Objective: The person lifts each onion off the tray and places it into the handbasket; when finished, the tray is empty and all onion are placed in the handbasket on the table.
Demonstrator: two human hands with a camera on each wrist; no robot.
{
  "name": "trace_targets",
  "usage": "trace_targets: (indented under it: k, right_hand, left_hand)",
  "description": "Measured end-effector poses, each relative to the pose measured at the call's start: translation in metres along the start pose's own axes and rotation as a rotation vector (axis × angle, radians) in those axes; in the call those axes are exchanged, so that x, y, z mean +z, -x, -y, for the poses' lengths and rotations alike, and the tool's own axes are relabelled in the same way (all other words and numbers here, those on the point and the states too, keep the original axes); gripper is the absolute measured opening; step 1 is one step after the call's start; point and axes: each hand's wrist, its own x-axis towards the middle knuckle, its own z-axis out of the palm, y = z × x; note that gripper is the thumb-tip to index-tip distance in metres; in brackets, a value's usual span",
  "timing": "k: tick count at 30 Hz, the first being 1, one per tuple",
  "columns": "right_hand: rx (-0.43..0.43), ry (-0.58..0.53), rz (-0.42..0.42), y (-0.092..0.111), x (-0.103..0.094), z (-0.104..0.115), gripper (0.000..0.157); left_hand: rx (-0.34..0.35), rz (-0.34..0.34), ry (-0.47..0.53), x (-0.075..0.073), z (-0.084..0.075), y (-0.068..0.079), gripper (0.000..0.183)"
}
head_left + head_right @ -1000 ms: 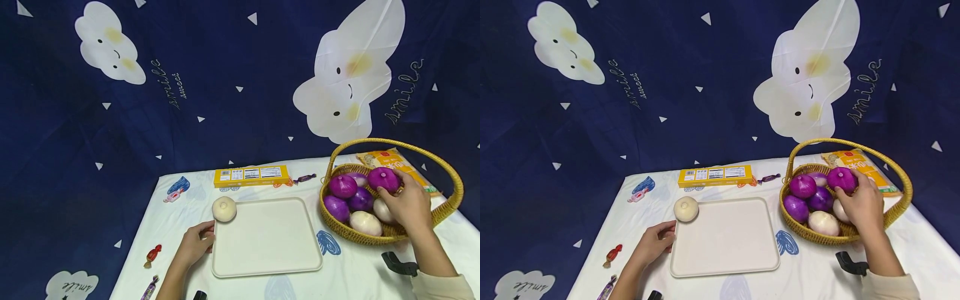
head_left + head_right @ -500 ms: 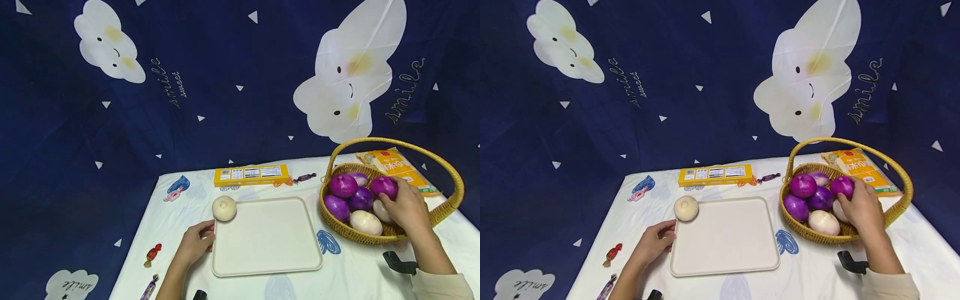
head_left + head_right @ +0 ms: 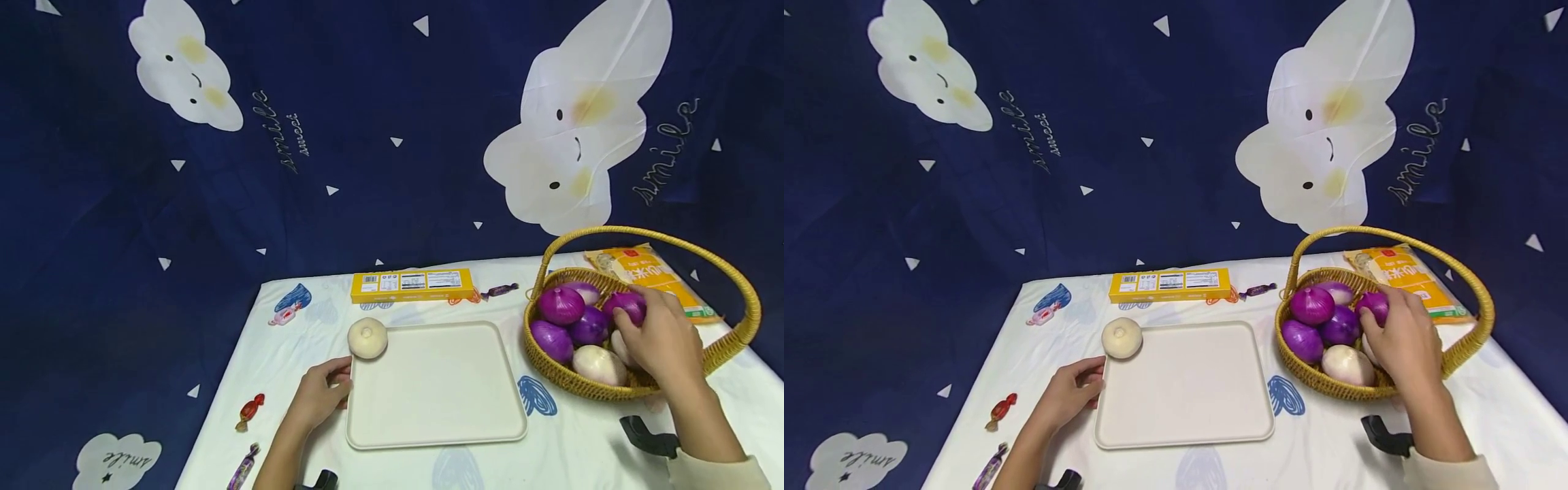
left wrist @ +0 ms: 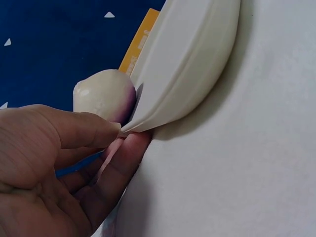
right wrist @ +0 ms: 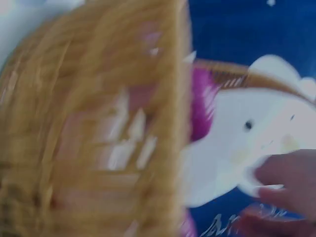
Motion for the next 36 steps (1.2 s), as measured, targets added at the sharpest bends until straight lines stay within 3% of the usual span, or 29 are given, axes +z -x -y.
trace_targets:
  k: [4,6,7,10,13,17,24,30,36]
  right_hand:
    - [-0.183,-0.213,-0.385,0.008,-0.005,0.036,0.029]
    - [-0.328,-0.331,-0.480,0.012,-0.002,0.057,0.018]
    - [-0.400,-0.383,-0.477,0.015,0.001,0.067,0.015]
    - [-0.567,-0.460,-0.377,0.020,0.014,0.100,0.014]
    - [-0.662,-0.475,-0.202,0.023,0.031,0.132,0.019]
    - [-0.681,-0.472,0.044,0.023,0.062,0.172,0.028]
    - [-0.677,-0.420,0.394,0.022,0.145,0.228,0.066]
    - [-0.675,-0.379,0.552,0.030,0.194,0.256,0.089]
    - [-0.673,-0.285,0.590,0.037,0.212,0.269,0.085]
  left_hand:
    - [0.004,-0.002,0.005,0.000,0.001,0.001,0.043]
    - [-0.002,-0.001,0.002,0.000,0.002,0.001,0.043]
    - [-0.004,0.000,0.001,0.000,0.002,0.000,0.043]
    - [-0.004,0.002,0.000,-0.001,0.001,0.000,0.043]
    - [0.001,0.008,0.007,-0.002,0.001,0.000,0.043]
    - [0.004,0.023,0.007,-0.001,0.000,0.000,0.042]
    - [0.013,0.021,0.009,-0.002,-0.001,0.002,0.041]
    - [-0.004,0.027,0.021,-0.002,-0.003,0.003,0.042]
    - [0.002,0.018,0.025,-0.002,-0.004,0.002,0.042]
